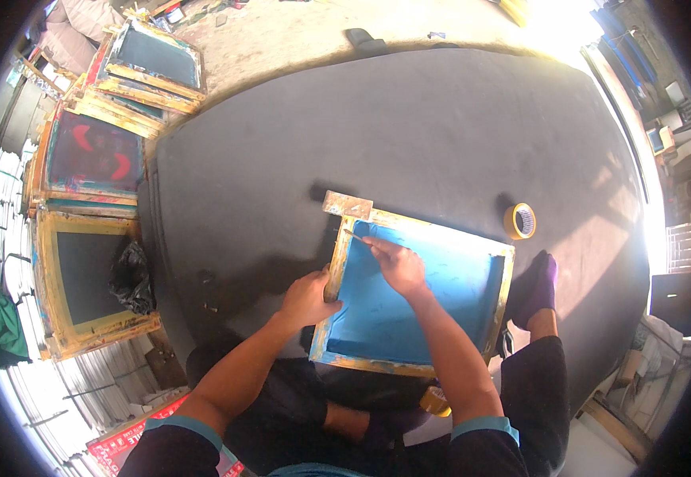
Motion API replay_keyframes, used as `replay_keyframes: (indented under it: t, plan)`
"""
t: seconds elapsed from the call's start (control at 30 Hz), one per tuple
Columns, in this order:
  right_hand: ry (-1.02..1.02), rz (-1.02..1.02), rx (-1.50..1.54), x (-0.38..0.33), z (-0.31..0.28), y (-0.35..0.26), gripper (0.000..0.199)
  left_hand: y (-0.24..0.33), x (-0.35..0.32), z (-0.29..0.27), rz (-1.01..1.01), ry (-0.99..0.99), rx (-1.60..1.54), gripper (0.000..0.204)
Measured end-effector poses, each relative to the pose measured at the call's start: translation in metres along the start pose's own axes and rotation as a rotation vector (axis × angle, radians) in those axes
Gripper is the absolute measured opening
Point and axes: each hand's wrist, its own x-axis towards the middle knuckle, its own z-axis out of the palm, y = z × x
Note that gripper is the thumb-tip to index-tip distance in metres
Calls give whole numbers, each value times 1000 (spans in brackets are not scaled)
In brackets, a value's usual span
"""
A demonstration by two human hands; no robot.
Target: The person sits on the floor and uses a small metal tool to scrape and clean the edges of a blue screen printing frame. They repeatedly remove dried material from the frame's border and occasionally wipe the tool on a nearby cloth.
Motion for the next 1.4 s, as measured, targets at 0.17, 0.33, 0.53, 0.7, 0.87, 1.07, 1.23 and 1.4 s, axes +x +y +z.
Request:
replay_keyframes:
  t: [0.17,0.33,0.53,0.7,0.87,1.07,1.23,1.4]
  plan:
    - [-146,115,197,9,-9,1,30,2,0,-3,14,5,-10,90]
    - [-103,-23,68,16,-9,1,34,-2,1,2,23,11,-3,90]
    - [-512,571,642,32,-43,-26,38,7,0,-7,-30,-32,6,87]
    - [-136,97,45,-8,-13,-20,39,4,-2,-4,-2,10,-42,86]
    - [54,-38,-454,-37,7,-39,45,2,-2,-2,-20,19,-39,87]
    - [83,23,-576,-38,11,-59,44,7,-2,-8,-21,0,-35,90]
    - [-12,30,-662,-34,9,-69,50,1,-3,-1,-1,29,-15,89]
    - [-69,73,-776,-32,22,-90,58,3,-4,6,10,59,12,88]
